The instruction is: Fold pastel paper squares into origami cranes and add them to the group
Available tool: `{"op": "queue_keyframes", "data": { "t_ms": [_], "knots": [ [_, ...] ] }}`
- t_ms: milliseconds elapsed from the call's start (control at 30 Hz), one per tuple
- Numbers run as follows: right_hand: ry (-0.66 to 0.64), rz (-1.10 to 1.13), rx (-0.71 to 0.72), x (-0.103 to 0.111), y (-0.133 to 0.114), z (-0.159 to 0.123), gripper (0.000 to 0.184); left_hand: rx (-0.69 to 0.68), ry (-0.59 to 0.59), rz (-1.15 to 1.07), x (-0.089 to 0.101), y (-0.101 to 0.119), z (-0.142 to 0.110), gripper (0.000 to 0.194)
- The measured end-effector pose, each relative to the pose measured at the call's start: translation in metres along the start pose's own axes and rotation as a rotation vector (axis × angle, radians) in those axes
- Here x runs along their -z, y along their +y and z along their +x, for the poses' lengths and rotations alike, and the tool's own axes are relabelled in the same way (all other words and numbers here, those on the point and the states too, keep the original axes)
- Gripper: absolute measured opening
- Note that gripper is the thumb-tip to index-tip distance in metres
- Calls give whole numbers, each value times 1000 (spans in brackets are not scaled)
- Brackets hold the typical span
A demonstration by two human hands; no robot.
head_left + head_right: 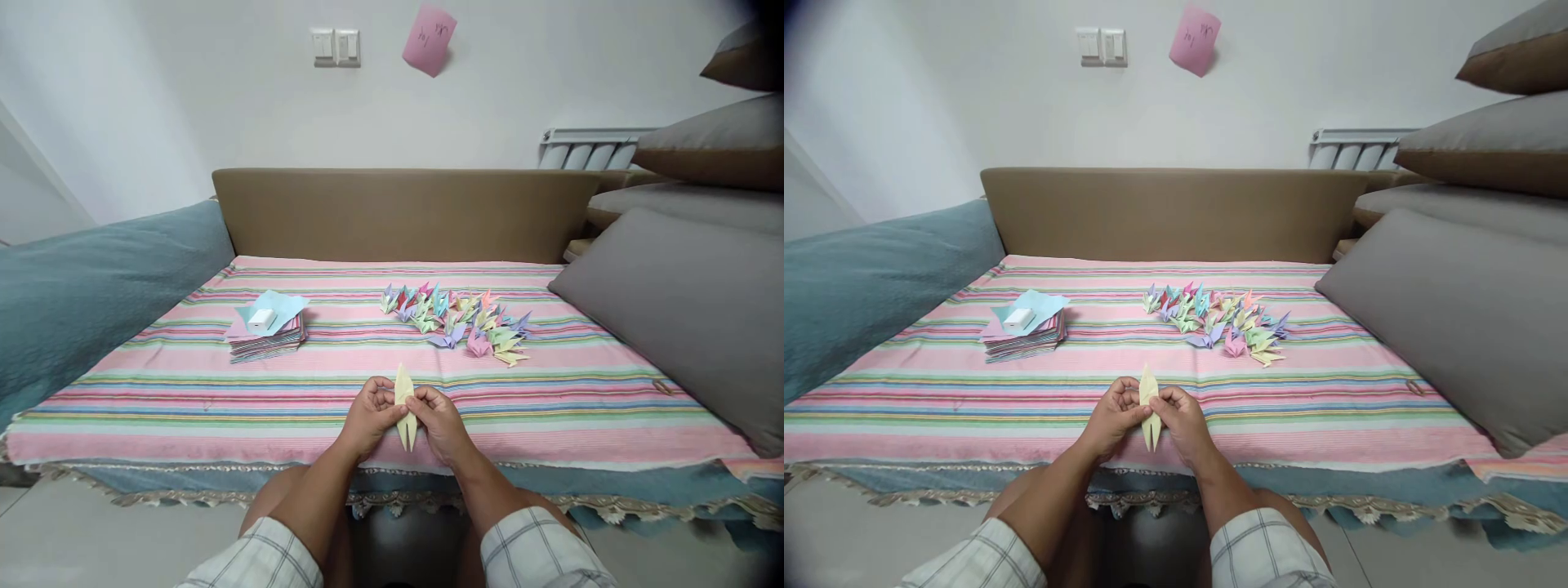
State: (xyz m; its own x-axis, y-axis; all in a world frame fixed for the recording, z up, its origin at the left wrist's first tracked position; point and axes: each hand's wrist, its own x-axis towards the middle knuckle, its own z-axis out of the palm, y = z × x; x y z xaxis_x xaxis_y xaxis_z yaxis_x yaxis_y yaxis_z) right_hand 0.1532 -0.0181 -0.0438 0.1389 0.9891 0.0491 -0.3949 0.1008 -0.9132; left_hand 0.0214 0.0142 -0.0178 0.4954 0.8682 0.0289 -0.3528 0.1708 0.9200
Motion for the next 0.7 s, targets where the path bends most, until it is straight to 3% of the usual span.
{"op": "queue_keyframes", "data": {
  "t_ms": [300, 700],
  "knots": [
    [26, 0, 34, -2, 1, -2, 22, -48, 149, 99, -3, 0, -3, 33],
    [56, -30, 72, 0, 6, -2, 19, -13, 167, 121, -1, -2, 0, 26]
  ]
}}
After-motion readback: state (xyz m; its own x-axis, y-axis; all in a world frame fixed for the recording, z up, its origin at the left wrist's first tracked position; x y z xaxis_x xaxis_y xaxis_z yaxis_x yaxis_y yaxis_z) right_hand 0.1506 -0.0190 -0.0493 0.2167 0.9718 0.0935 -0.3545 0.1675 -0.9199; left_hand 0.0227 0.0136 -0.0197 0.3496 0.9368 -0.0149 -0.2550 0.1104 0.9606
